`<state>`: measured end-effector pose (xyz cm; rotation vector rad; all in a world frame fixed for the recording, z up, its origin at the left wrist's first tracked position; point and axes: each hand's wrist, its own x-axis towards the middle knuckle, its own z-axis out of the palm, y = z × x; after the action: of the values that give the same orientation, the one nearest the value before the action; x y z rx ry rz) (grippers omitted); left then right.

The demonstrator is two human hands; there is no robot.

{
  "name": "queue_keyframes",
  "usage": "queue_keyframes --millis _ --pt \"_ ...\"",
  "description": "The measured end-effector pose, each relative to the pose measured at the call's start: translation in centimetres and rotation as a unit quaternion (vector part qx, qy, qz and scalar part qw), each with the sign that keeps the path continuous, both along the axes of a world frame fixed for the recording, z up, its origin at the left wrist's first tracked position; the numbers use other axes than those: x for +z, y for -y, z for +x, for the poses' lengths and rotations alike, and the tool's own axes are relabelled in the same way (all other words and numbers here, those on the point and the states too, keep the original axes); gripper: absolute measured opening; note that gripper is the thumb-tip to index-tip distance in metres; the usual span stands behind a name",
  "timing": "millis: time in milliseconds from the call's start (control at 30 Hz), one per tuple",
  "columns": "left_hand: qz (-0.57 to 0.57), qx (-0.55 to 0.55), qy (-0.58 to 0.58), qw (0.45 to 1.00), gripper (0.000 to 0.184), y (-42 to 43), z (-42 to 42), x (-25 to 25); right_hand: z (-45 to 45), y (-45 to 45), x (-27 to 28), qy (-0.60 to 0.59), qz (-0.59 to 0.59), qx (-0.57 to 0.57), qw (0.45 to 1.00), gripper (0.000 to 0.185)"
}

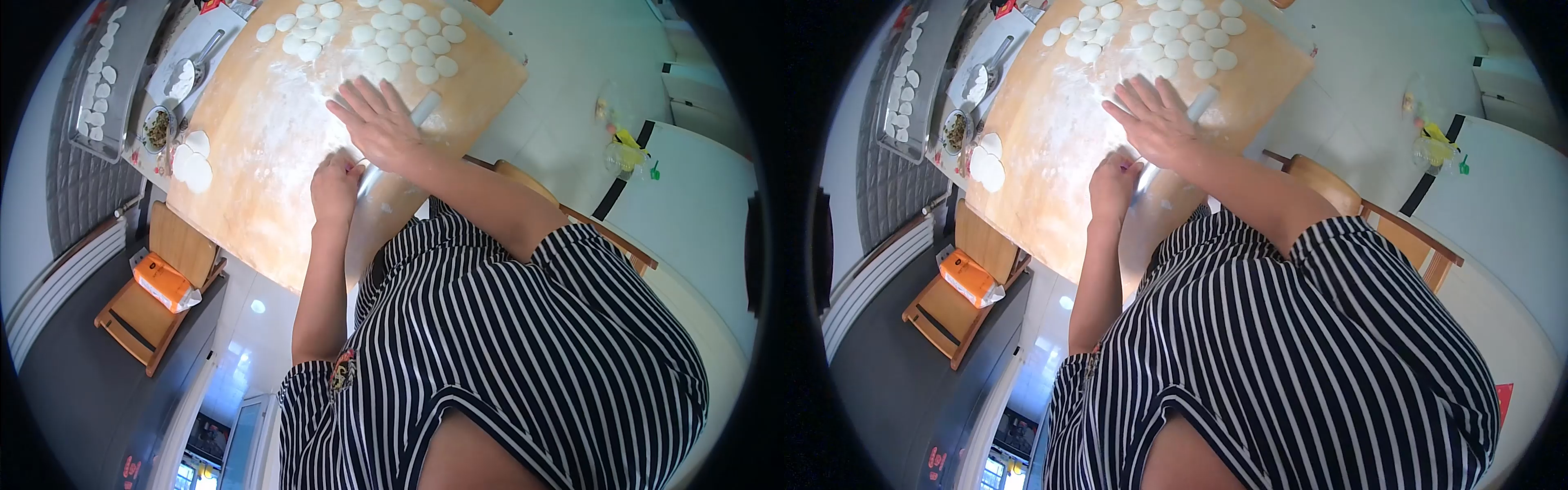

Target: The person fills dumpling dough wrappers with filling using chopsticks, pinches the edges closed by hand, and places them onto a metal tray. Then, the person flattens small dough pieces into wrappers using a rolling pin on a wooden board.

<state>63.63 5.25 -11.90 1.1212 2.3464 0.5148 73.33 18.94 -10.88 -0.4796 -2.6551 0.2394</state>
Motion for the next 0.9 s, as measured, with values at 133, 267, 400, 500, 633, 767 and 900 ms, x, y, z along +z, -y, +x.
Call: queue_keyframes --millis 133,267,400,500,633,767,900 --pt "-0.009 0.121 0.085 0.989 0.020 1.7 0.3 0.7 6.5 1.6 -3.7 0.029 -0.045 0.011 0.999 0.059" --pt "-0.055 0.158 0.255 0.952 0.020 3.2 0.0 1.1 6.8 1.1 -2.1 0.074 -0.009 0.031 0.997 0.058" --pt "-0.009 0.081 0.092 0.992 0.021 2.0 -0.1 0.8 0.4 0.6 -0.1 0.085 0.013 0.021 0.996 0.061" --pt "0.008 0.010 -0.014 1.000 0.019 2.3 -0.2 -0.5 -0.1 0.9 -1.2 0.037 -0.007 -0.002 0.999 0.056" --pt "-0.020 0.170 0.116 0.978 0.020 3.9 0.7 0.8 7.2 1.7 -1.7 0.049 -0.020 0.030 0.998 0.049" --pt "-0.076 0.139 0.211 0.965 0.023 4.4 0.2 0.6 4.6 1.4 -0.4 0.050 -0.028 0.035 0.998 0.054" --pt "-0.008 0.034 0.022 0.999 0.020 2.0 0.0 1.1 -0.6 1.2 -0.3 0.047 -0.023 0.019 0.998 0.060"
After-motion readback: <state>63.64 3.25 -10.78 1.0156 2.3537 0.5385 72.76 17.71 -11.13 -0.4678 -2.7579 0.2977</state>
